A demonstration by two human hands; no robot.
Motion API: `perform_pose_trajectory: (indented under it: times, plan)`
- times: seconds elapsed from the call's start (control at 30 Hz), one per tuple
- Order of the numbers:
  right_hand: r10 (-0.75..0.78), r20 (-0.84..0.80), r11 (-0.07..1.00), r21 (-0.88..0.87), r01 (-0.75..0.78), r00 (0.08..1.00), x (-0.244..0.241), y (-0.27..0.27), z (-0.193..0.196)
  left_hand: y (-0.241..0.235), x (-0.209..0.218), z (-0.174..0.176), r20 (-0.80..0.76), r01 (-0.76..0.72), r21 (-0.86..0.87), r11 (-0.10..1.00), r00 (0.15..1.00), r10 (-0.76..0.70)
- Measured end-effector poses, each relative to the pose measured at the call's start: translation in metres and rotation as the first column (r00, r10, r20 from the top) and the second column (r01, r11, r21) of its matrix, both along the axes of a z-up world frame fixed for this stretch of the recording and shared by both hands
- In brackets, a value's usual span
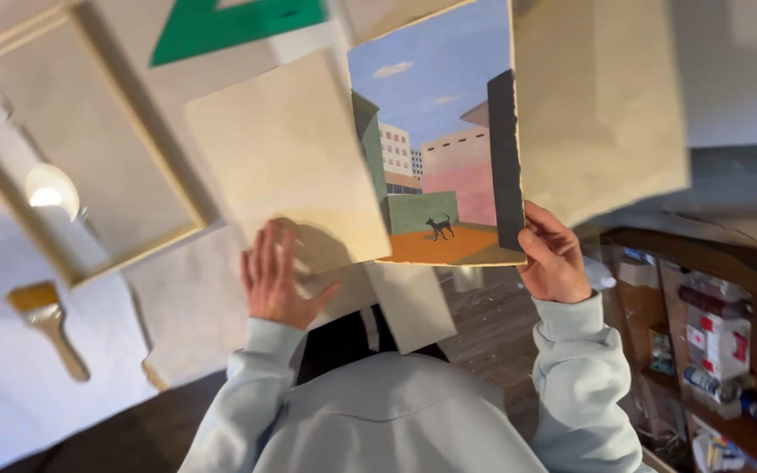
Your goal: Precise cutting of a mat or backing board using a utility knife and metal straight edge for art framing.
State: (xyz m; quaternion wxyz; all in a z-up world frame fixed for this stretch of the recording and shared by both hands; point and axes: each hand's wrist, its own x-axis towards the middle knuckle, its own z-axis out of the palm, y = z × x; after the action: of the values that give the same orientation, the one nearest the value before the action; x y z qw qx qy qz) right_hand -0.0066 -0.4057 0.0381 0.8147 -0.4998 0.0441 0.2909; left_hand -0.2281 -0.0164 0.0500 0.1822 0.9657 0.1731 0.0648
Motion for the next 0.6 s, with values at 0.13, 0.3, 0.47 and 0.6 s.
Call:
perform_pose_trajectory:
  times: [0.13,0.3,0.47,0.6]
  plan:
    - [-0.162,0.037,0.978,0.139,0.156,0.986,-0.007,-0.017,0.038,-0.011,0.049,0.045,0.006,-0.108,-0.581,0.806,0.990,0.137]
    - [-0.291,0.118,0.918,0.315,0.242,0.949,-0.020,-0.024,0.075,-0.045,0.134,0.092,0.006,-0.006,-0.992,0.129,0.996,0.089]
    - [-0.401,0.162,0.838,0.463,0.289,0.901,-0.039,-0.044,0.063,-0.085,0.171,0.130,0.154,0.199,-0.924,-0.325,0.975,0.160]
    - [-0.410,0.202,0.816,0.516,0.259,0.889,-0.036,-0.042,0.094,-0.097,0.168,0.140,0.180,0.263,-0.901,-0.346,0.951,0.253]
